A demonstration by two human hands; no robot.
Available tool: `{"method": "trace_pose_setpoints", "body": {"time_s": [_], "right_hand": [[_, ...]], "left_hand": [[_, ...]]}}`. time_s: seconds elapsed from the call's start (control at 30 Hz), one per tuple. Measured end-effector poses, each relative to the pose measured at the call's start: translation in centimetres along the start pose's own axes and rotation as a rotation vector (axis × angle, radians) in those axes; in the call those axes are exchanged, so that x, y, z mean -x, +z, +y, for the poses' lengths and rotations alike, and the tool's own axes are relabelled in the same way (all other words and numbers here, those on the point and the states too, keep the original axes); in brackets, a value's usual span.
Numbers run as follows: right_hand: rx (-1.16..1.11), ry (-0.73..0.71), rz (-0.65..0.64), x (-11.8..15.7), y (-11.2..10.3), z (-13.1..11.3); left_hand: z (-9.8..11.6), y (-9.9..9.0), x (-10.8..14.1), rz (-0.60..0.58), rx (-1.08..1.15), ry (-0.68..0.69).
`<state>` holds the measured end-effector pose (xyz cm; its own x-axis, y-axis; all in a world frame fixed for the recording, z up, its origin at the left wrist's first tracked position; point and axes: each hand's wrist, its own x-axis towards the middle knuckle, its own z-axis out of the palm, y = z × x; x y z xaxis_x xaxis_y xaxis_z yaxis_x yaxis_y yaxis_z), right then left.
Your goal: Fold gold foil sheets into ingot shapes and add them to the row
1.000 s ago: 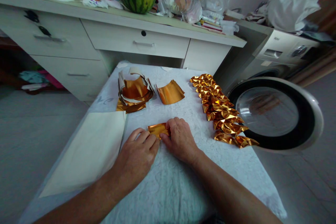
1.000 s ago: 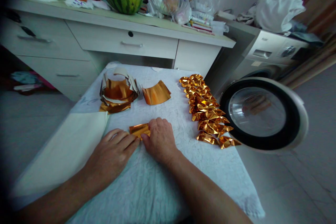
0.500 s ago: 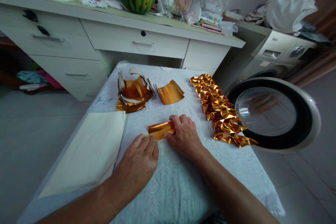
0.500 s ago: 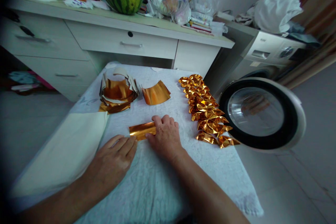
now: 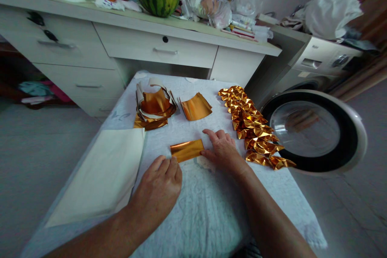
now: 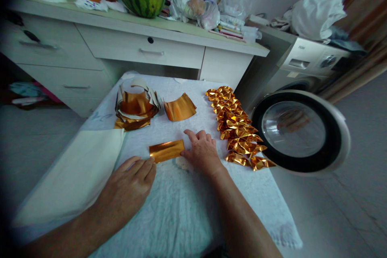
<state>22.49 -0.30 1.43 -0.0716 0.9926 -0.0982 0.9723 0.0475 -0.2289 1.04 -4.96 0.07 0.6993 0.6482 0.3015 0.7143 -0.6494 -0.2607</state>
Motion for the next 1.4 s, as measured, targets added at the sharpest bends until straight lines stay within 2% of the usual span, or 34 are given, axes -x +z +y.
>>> {"method": "trace_pose_setpoints", "body": {"time_s": [0.23, 0.4, 0.47, 0.57, 0.73, 0.9, 1.1, 1.27, 1.4], "right_hand": [[-0.08, -0.043, -0.054, -0.2, -0.6, 0.8], [-0.268, -0.102, 0.033, -0.6, -0.4, 1.5], [-0.318, -0.15, 0.064, -0.7, -0.2, 1.4], [-0.305, -0.224, 0.072, -0.6, 0.2, 0.8], [-0.275, -0.217, 0.08, -0.5, 0.6, 0.1], [-0.331, -0.256, 0.109, -0.5, 0.7, 0.3], [-0.354, -0.28, 0.066, -0.5, 0.5, 0.5], [-0.412, -0.308, 0.046, -0.6, 0.5, 0.9], [-0.5, -0.377, 0.055, -0.6, 0.0, 0.8]], "left_hand": [[-0.2, -0.2, -0.3, 0.001, 0.055, -0.061], [-0.6, -0.2, -0.7, -0.044, 0.13, -0.068], [-0.8, 0.0, -0.9, -0.008, 0.158, -0.086], [-1.1, 0.4, -1.2, 0.047, 0.187, -0.107], [-1.7, 1.1, -1.3, 0.041, 0.208, -0.123], [-2.2, 1.3, -1.4, -0.002, 0.221, -0.14], [-2.3, 1.0, -1.9, -0.062, 0.297, -0.212], [-2.3, 1.2, -2.0, 0.033, 0.363, -0.329], [-2.6, 1.8, -1.9, 0.123, 0.466, -0.35]]}}
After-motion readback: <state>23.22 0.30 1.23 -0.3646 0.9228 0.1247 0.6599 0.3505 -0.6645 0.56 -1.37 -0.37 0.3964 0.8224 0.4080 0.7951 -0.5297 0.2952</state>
